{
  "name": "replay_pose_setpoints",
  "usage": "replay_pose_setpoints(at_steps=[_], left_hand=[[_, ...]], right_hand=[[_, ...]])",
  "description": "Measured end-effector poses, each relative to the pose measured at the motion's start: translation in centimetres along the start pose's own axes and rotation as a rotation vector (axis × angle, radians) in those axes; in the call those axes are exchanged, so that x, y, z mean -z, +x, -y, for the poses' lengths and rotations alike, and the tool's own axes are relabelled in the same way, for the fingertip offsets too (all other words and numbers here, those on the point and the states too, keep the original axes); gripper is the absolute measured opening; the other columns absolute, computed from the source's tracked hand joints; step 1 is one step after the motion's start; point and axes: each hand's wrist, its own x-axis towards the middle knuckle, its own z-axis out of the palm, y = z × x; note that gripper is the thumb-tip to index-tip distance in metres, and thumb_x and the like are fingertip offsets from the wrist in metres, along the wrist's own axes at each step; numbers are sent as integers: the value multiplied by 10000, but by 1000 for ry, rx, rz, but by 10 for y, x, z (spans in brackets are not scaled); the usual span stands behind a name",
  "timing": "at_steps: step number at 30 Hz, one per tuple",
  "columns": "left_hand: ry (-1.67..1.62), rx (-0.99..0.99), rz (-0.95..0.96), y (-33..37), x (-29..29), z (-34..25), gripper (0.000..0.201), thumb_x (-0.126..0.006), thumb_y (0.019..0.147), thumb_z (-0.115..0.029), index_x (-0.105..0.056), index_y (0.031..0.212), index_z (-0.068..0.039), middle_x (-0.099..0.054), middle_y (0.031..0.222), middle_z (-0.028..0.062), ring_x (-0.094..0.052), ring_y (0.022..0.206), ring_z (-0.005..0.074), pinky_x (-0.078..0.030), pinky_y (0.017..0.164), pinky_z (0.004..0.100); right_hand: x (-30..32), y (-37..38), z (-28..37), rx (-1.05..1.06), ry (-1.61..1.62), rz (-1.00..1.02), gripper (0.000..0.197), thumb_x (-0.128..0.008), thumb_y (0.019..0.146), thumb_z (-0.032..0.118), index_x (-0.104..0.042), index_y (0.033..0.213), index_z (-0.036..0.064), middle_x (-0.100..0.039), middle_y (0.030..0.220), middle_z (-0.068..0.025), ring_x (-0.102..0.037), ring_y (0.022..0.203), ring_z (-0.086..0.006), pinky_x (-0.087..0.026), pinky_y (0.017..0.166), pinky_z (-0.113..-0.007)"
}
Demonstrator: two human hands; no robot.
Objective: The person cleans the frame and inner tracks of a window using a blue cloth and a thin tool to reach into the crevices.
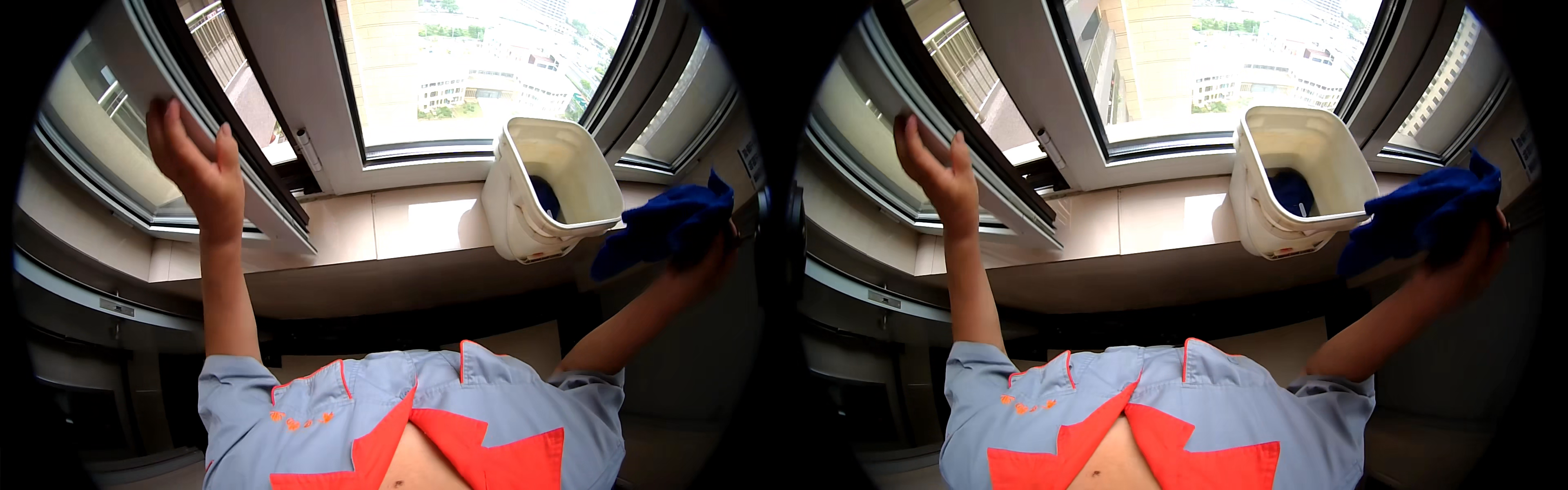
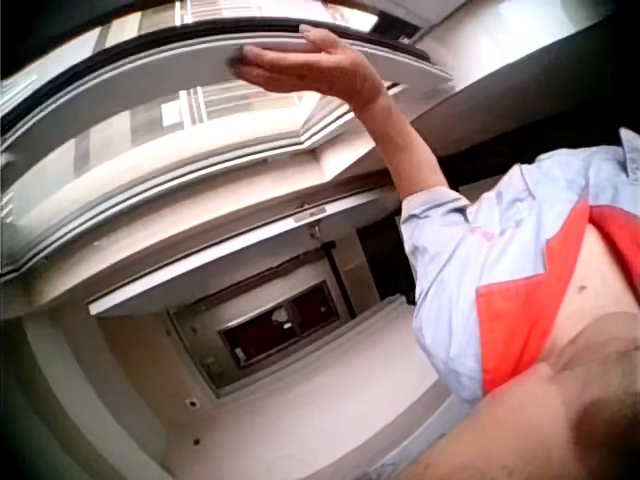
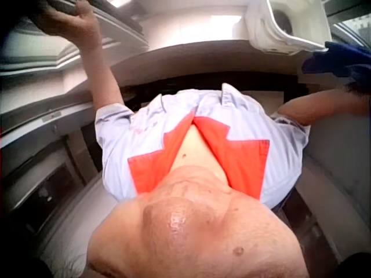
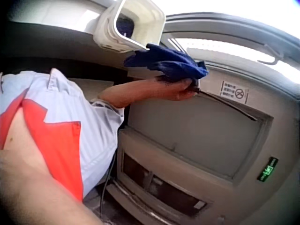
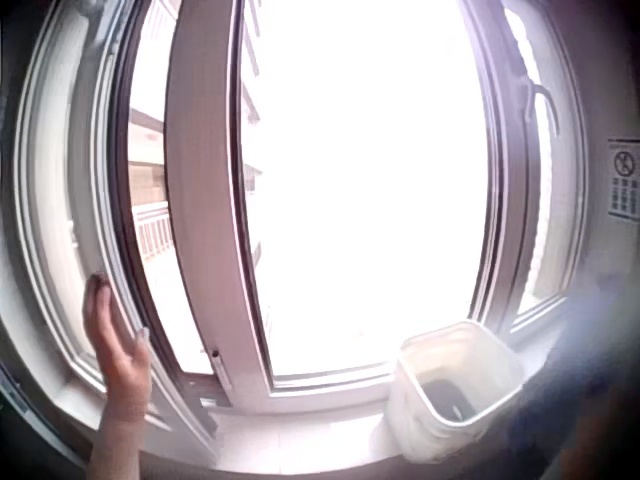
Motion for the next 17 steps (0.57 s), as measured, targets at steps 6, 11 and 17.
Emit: replay_pose_setpoints(at_steps=[6,11,17], left_hand=[[76,-94,-11,14,-70,27,657,-640,844,-161,-322,1400,-15,-377,1403,203,-329,1316,376,-275,1065,464],[162,-145,25,5,-119,64,589,-495,938,-335,-332,1394,1,-352,1412,239,-324,1306,411,-289,1032,493],[247,-263,-99,5,-129,66,690,-333,960,-527,-316,1406,-1,-344,1422,231,-327,1300,426,-295,1032,500]], right_hand=[[41,19,-11,585,-487,137,277,-636,821,140,-608,1062,7,-612,1065,-110,-605,989,-246,-506,853,-382],[40,11,-12,-258,202,-110,282,-644,819,96,-603,1088,22,-617,1078,-112,-589,1002,-223,-495,868,-360],[71,24,-50,-298,149,-13,275,-648,833,105,-606,1098,45,-628,1067,-107,-595,1001,-215,-509,860,-338]])
